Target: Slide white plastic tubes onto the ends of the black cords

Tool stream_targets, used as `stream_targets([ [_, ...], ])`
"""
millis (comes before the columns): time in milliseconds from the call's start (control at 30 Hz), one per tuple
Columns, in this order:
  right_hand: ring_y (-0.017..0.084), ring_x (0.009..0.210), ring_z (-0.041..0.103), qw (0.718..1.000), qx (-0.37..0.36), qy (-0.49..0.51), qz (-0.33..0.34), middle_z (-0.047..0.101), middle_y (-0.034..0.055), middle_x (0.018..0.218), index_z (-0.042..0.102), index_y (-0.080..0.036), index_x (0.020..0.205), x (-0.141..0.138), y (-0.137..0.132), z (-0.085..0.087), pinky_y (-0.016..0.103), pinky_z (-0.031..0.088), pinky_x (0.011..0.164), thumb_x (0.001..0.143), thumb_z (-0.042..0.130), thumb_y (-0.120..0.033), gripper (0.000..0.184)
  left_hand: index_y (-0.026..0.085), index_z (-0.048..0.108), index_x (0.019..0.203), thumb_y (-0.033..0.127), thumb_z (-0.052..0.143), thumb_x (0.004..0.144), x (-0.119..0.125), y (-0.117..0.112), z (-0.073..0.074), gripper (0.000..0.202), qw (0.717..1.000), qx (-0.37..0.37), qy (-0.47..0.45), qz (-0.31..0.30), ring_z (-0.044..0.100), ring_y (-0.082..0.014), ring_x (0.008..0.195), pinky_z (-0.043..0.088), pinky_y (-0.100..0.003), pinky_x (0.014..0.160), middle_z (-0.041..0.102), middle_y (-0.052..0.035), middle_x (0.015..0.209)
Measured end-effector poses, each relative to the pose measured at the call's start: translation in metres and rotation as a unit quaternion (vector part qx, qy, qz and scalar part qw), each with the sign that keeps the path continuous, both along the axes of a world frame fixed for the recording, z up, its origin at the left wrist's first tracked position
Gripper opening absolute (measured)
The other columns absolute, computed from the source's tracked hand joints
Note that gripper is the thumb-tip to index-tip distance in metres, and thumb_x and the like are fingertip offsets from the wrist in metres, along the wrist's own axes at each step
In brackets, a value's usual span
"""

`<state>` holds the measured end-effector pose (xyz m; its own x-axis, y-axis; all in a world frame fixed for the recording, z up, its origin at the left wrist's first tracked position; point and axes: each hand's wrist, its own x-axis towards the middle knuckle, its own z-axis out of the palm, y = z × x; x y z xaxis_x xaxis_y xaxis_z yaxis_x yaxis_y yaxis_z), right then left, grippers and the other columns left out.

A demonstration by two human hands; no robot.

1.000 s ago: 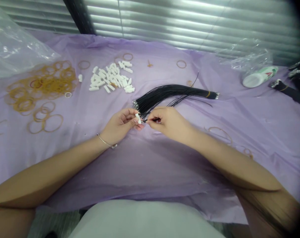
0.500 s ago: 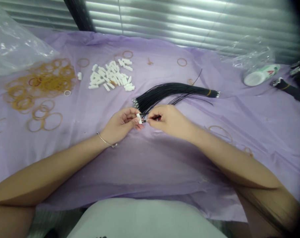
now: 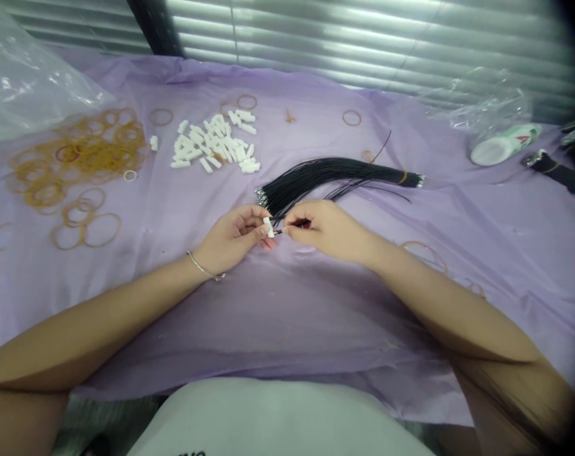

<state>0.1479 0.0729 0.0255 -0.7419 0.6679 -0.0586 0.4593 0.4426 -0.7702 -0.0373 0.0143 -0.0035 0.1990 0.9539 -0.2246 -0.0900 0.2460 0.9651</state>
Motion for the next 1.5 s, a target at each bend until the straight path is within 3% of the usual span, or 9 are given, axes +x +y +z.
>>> stream_targets([
  [400, 0.008, 0.058, 0.048, 1.000, -0.010, -0.018, -0.015, 0.060, -0.0014, 0.066, 0.064, -0.013, 0.074, -0.002, -0.002, 0.000, 0.021, 0.030, 0.054, 0.077, 0.050, -0.015, 0.015, 0.013, 0.056, 0.091, 0.033, 0.072, 0.071, -0.001, 0.003, 0.001, 0.032, 1.000, -0.021, -0.012, 0.013, 0.066, -0.0143, 0.060, 0.055, -0.026, 0.060, 0.065, -0.0010, 0.069],
  [833, 0.010, 0.064, 0.050, 0.995, 0.082, 0.029, -0.047, 0.059, 0.0010, 0.068, 0.064, -0.013, 0.071, -0.012, -0.019, -0.010, 0.021, 0.034, 0.061, 0.080, 0.052, -0.011, 0.015, 0.013, 0.054, 0.089, 0.037, 0.075, 0.065, 0.004, -0.002, 0.000, 0.040, 0.997, -0.023, -0.022, 0.065, 0.066, -0.0156, 0.059, 0.056, -0.029, 0.062, 0.065, -0.0003, 0.066],
  [1067, 0.011, 0.064, 0.049, 0.992, 0.109, 0.040, -0.056, 0.057, 0.0009, 0.066, 0.063, -0.014, 0.069, -0.014, -0.022, -0.014, 0.022, 0.035, 0.063, 0.081, 0.052, -0.011, 0.017, 0.013, 0.053, 0.090, 0.034, 0.074, 0.067, 0.004, -0.001, -0.002, 0.038, 0.997, -0.025, -0.022, 0.065, 0.067, -0.0165, 0.061, 0.056, -0.030, 0.064, 0.063, 0.0003, 0.065],
  [1500, 0.011, 0.068, 0.052, 0.993, 0.096, 0.041, -0.053, 0.058, 0.0015, 0.072, 0.063, -0.014, 0.074, -0.007, -0.010, -0.014, 0.022, 0.037, 0.064, 0.078, 0.056, -0.011, 0.009, 0.013, 0.054, 0.091, 0.035, 0.074, 0.067, 0.001, 0.004, 0.001, 0.038, 0.998, -0.045, -0.027, 0.044, 0.065, -0.0133, 0.062, 0.054, -0.027, 0.063, 0.065, -0.0006, 0.074],
])
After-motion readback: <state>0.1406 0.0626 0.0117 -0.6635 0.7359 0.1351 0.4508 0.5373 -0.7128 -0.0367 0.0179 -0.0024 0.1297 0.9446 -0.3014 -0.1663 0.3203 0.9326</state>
